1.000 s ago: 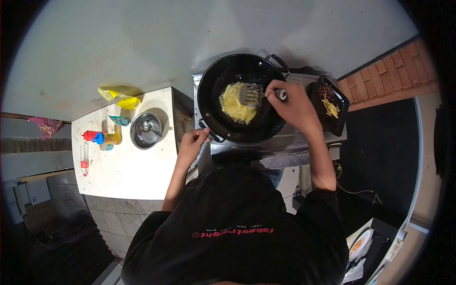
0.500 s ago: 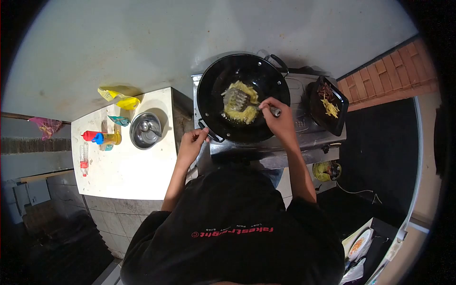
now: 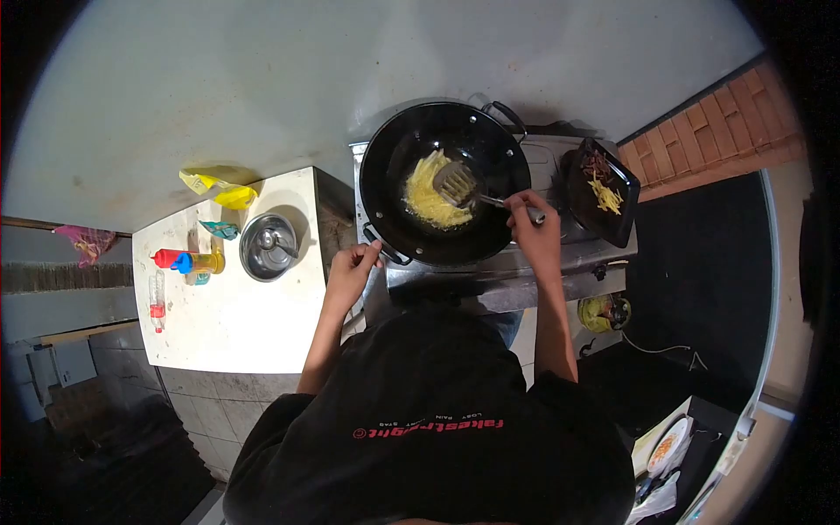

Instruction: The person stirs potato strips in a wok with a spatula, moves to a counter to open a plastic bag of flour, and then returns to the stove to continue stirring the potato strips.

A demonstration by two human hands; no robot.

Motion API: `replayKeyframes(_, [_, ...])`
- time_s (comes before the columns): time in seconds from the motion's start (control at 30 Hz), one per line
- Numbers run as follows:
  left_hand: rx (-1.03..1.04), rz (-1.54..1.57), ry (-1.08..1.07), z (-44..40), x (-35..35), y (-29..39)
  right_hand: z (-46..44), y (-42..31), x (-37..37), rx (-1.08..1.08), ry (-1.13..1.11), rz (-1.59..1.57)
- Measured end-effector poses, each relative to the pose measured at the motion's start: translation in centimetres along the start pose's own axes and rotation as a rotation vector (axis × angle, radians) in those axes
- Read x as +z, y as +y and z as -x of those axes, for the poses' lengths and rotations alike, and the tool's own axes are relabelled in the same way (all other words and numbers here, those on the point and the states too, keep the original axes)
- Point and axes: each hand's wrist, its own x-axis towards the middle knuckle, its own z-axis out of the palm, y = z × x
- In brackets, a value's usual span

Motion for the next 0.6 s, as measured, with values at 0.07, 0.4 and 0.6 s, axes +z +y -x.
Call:
replayKeyframes(0.07, [-0.026, 0.013, -0.005, -0.2, 0.0, -0.6, 0.4, 0.2, 0.7, 0.032, -0.018, -0.022])
replayKeyframes(0.4, [-0.004, 0.006, 0.005, 0.0, 0.3, -0.1, 0.7, 2.4, 2.9, -0.153, 0.076, 0.05])
replayKeyframes(0.6, [-0.001, 0.033, 0.003, -0.1, 0.5, 0.0, 0.9, 1.5, 3.9, -0.077, -0.048, 0.059])
